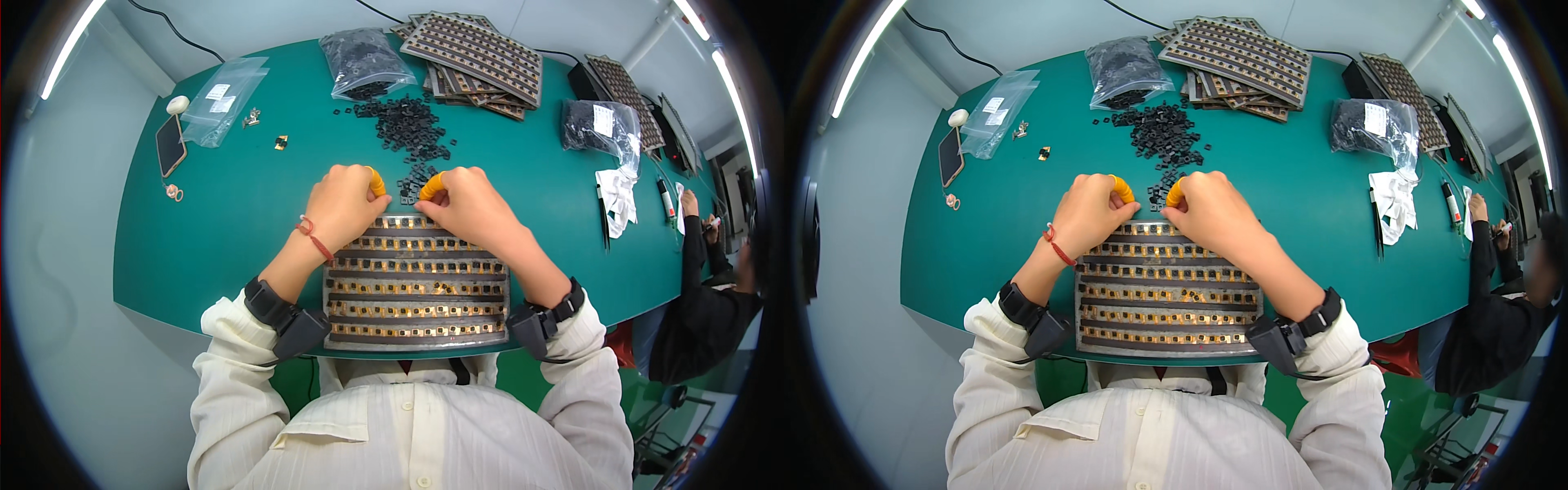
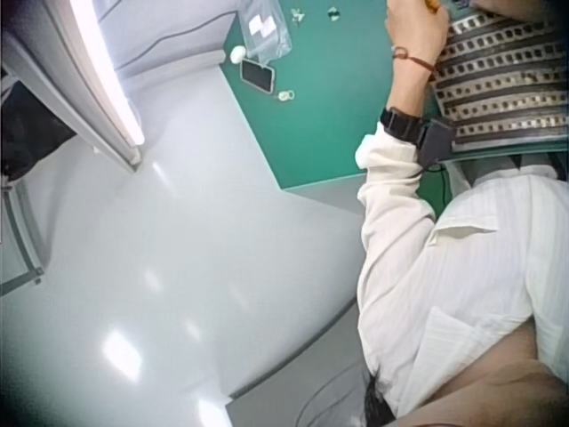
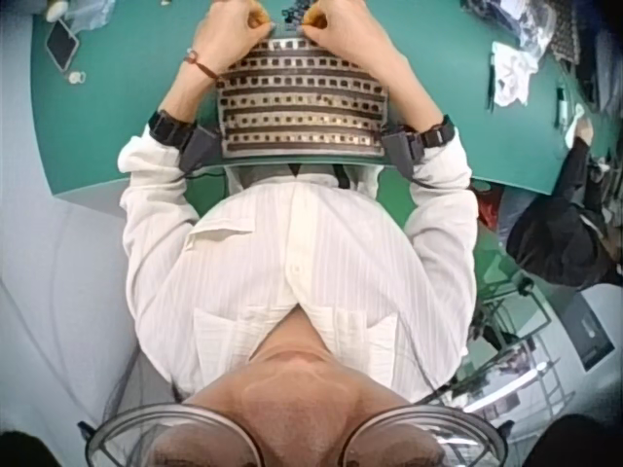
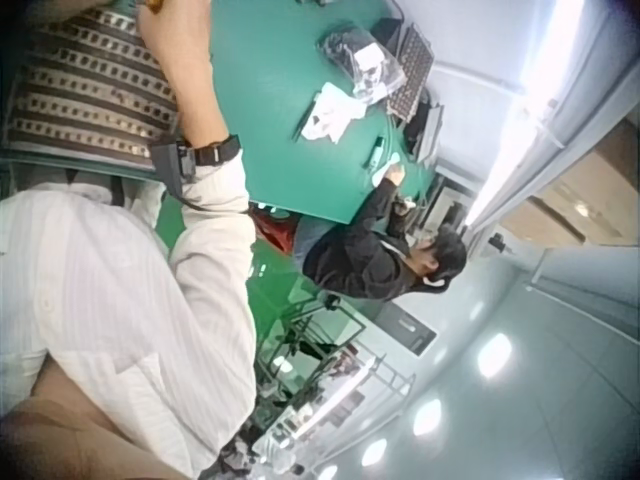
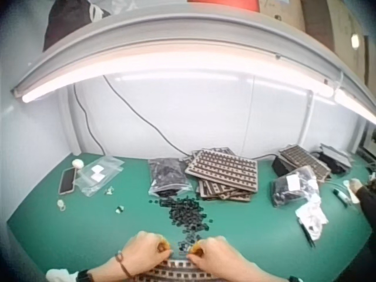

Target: Picking small black rings or components from a pile and placing them into a structured tray containing camera or sensor modules.

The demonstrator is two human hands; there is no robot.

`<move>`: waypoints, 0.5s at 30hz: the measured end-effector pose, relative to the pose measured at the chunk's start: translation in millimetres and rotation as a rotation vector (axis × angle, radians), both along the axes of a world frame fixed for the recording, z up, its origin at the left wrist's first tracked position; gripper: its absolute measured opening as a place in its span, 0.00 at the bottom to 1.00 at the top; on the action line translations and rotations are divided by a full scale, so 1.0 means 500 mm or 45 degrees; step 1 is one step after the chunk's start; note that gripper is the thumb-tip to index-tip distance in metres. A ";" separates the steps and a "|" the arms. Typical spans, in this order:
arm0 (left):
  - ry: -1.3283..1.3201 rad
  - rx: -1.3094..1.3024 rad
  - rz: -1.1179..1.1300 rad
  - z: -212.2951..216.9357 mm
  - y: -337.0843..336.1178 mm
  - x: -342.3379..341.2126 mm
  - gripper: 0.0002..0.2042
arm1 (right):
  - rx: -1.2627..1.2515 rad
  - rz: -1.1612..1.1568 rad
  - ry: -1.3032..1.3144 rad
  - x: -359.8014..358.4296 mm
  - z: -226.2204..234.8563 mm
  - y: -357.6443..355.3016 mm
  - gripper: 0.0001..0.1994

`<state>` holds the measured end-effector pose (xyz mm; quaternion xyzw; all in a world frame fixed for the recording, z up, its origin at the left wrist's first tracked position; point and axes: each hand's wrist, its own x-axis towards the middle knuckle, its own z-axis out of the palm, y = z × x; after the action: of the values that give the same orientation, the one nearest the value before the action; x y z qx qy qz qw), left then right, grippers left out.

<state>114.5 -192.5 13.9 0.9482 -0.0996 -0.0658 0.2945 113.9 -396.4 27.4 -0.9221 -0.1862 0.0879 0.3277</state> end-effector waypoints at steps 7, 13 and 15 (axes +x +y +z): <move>-0.326 -0.005 -0.146 -0.029 0.025 -0.008 0.08 | -0.100 -0.067 -0.041 0.008 -0.024 0.034 0.11; -0.288 -0.024 -0.257 -0.027 0.041 0.001 0.08 | -0.012 0.011 0.049 0.011 -0.004 0.019 0.09; -0.280 -0.030 -0.259 -0.022 0.039 0.006 0.08 | -0.028 0.002 0.027 0.008 -0.005 0.028 0.07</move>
<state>117.6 -173.0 3.0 0.9312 -0.2276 0.0103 0.2846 118.1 -382.2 25.1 -0.9245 -0.1824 0.0998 0.3194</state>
